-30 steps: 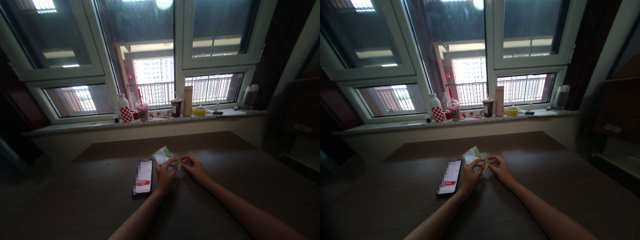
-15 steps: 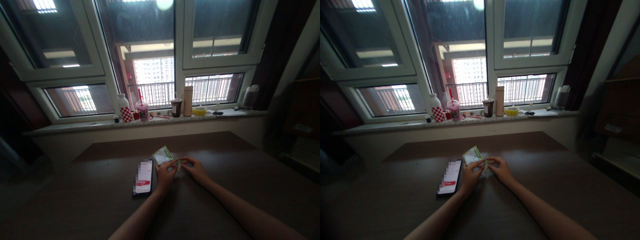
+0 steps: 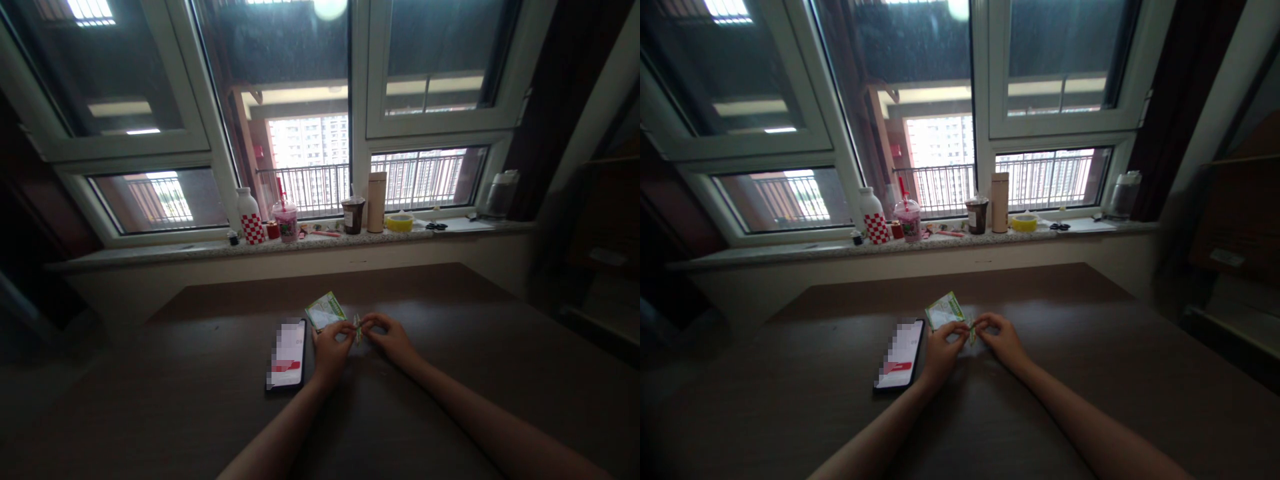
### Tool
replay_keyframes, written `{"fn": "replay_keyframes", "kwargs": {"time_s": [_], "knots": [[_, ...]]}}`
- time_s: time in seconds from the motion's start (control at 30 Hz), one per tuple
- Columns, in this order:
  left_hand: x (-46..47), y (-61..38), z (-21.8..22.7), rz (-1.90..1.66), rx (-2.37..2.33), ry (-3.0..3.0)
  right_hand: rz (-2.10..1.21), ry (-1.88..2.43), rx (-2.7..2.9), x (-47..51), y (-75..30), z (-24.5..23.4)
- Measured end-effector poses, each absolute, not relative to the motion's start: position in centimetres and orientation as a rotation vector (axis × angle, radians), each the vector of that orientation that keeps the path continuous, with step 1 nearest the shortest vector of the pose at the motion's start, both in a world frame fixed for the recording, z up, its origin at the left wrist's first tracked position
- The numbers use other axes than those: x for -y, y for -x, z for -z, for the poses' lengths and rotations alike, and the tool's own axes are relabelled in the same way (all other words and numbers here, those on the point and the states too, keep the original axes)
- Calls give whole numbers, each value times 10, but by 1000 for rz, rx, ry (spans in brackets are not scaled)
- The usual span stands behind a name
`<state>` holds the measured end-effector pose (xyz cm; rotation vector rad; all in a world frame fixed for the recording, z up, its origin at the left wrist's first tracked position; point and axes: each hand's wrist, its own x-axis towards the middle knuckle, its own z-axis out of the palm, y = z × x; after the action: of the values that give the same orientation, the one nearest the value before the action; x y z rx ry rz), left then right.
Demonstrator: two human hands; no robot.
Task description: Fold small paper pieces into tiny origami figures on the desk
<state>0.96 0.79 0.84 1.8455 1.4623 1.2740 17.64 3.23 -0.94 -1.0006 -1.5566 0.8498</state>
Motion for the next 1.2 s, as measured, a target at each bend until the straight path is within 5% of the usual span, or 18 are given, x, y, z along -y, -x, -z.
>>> {"fn": "replay_keyframes", "kwargs": {"time_s": [1.2], "knots": [[-3, -10, -12, -1263, -1457, -1906, -850, 1082, 1506, -39, -181, 18]]}}
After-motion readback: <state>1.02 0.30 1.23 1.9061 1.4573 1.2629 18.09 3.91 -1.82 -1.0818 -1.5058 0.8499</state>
